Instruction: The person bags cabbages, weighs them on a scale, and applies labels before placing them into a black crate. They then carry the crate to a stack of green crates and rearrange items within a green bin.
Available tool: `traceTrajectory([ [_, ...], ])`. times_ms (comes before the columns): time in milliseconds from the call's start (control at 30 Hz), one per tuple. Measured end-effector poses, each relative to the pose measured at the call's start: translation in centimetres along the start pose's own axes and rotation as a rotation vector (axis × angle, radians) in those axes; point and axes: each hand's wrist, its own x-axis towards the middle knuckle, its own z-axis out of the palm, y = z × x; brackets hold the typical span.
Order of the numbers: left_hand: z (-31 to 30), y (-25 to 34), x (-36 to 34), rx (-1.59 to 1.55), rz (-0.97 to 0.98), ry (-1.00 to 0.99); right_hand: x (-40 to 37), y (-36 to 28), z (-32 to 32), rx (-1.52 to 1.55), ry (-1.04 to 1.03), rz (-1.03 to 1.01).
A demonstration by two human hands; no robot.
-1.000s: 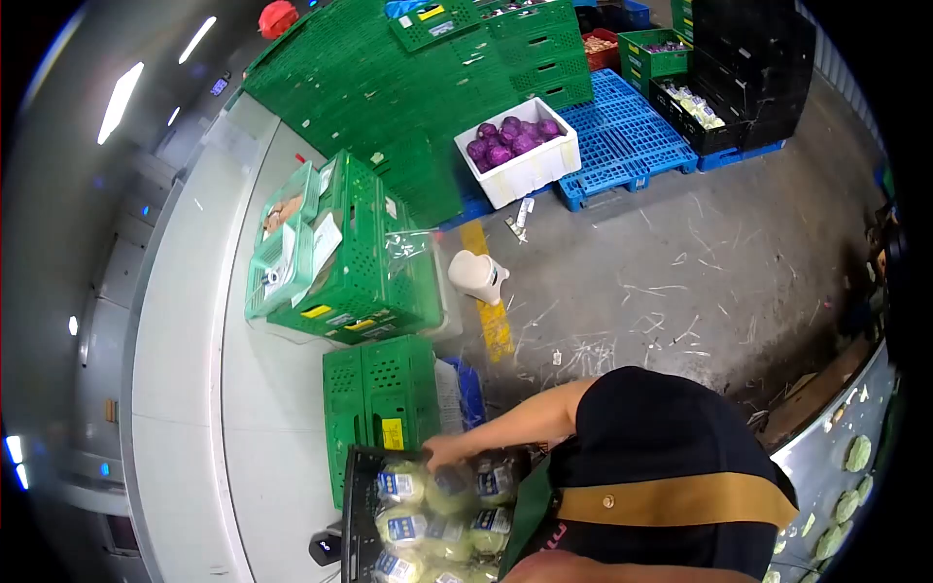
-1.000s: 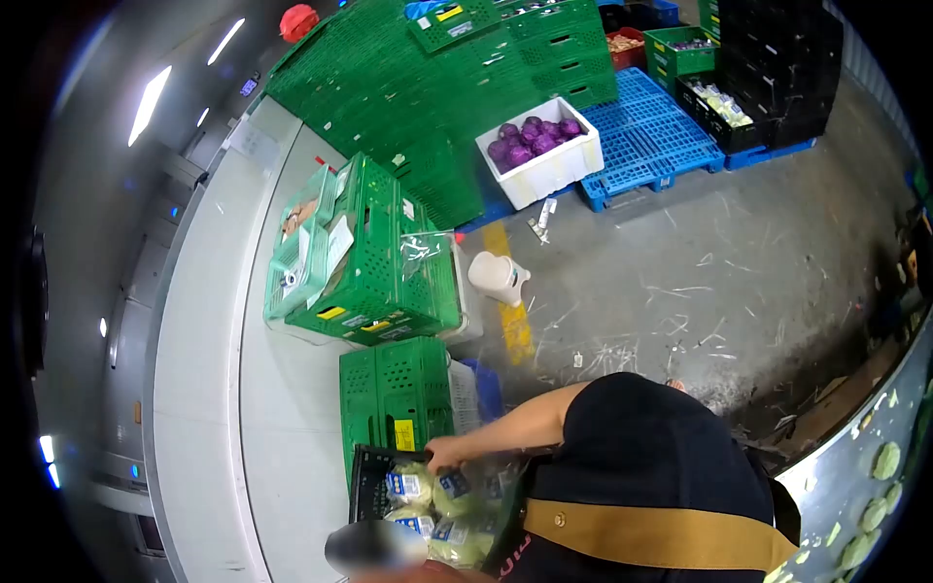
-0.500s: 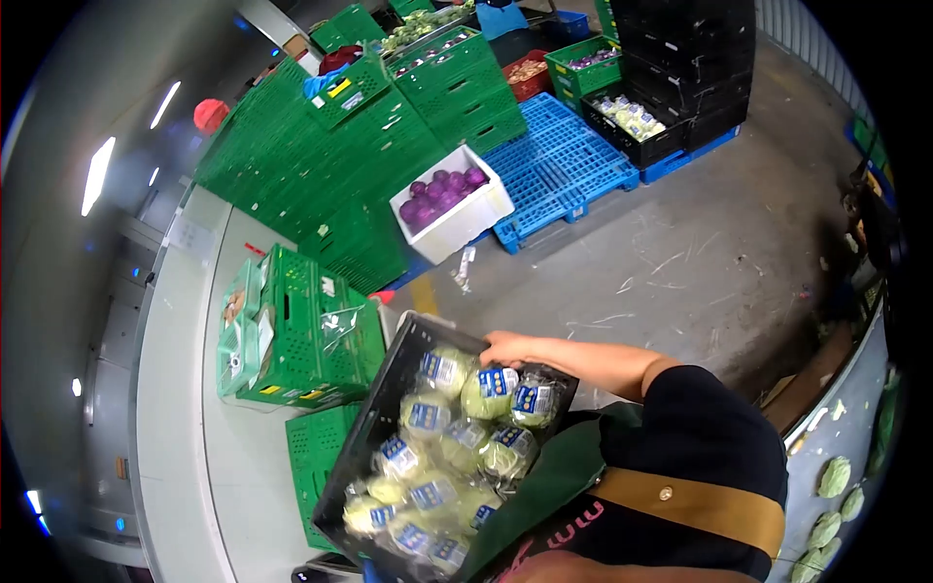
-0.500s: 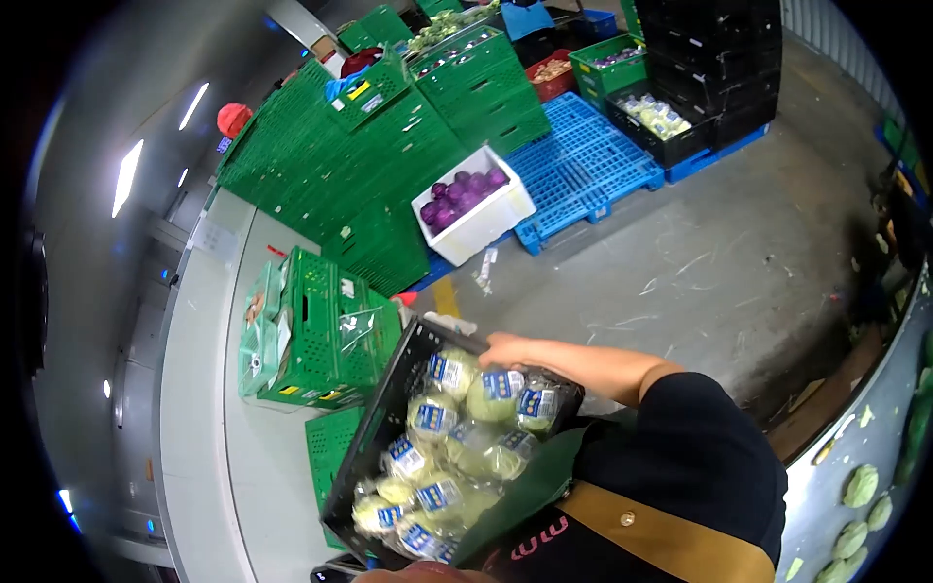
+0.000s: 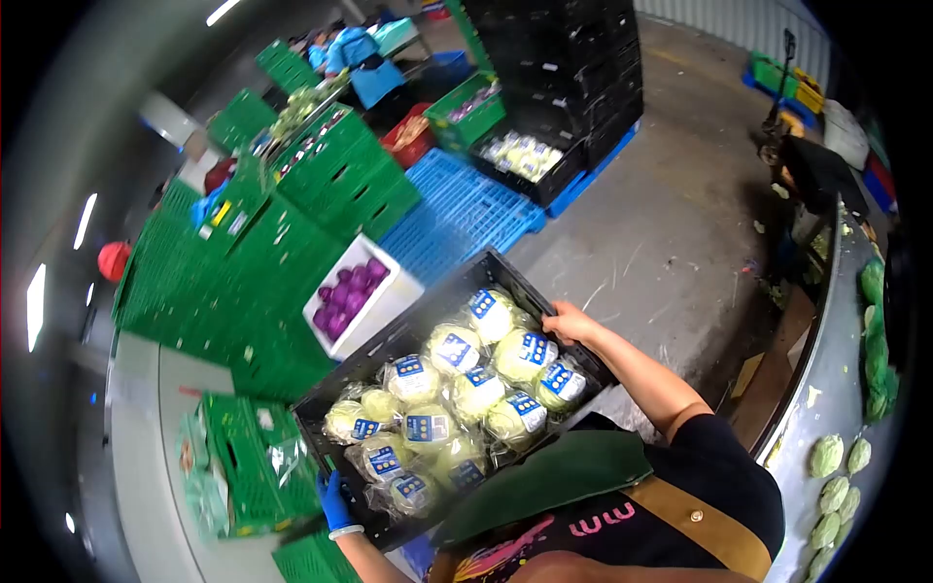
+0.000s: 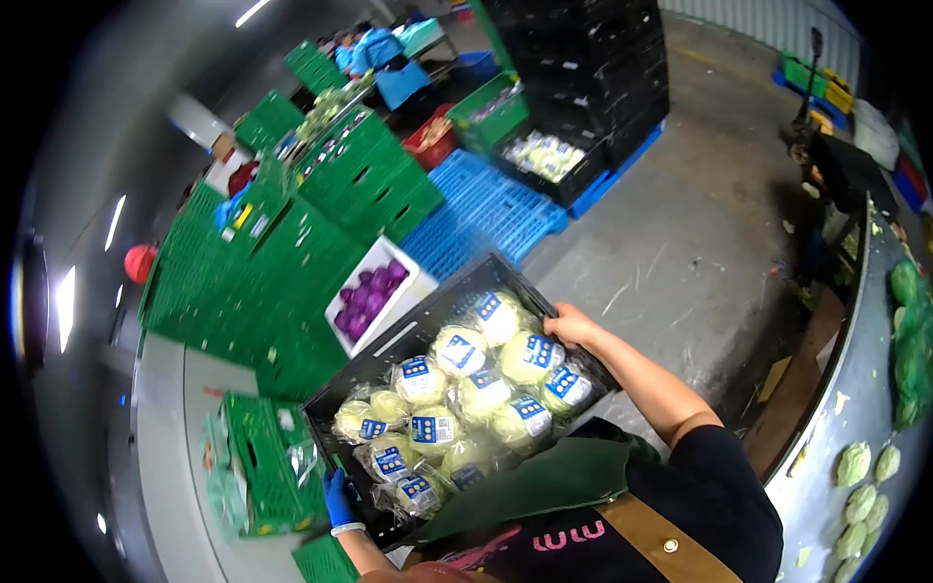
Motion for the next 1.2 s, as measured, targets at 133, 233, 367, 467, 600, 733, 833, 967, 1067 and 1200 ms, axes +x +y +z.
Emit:
traceTrajectory([
  [133,17.0,2.4,13.0,0.067,0.087,-0.227,4.0,-3.5,-9.8,-0.033,0.293,0.023],
  [233,29.2,6.7,17.2,0.024,0.063,-0.408,4.8,-6.7,-15.7,0.135,0.412,0.072],
  [367,45.9,13.6,20.2,0.114,0.096,-0.557,5.4,-8.4,-22.4,0.235,0.590,0.025],
  [467,55.8,15.6,24.4,0.164,0.147,-0.642,6.5,-9.3,-25.1,0.310,0.708,0.032],
  [600,69.6,18.3,29.9,0.316,0.187,-0.813,10.4,-9.5,-30.7,0.397,0.825,0.022],
  [733,81.2,17.4,33.0,0.197,0.329,-0.804,16.3,-11.4,-37.8,0.360,0.892,0.008],
  [833,87.6,20.2,35.3,0.312,0.203,-0.868,20.2,-13.6,-41.8,0.472,0.879,0.025],
  [967,94.3,23.0,35.2,0.267,0.130,-0.923,24.4,-16.3,-45.1,0.460,0.895,0.041],
  [1067,101.8,24.3,37.5,0.267,0.022,-0.910,28.6,-18.4,-47.4,0.499,0.928,0.113],
  [1200,111.6,24.0,41.8,0.310,-0.104,-0.964,34.4,-18.7,-49.6,0.546,0.985,0.136],
])
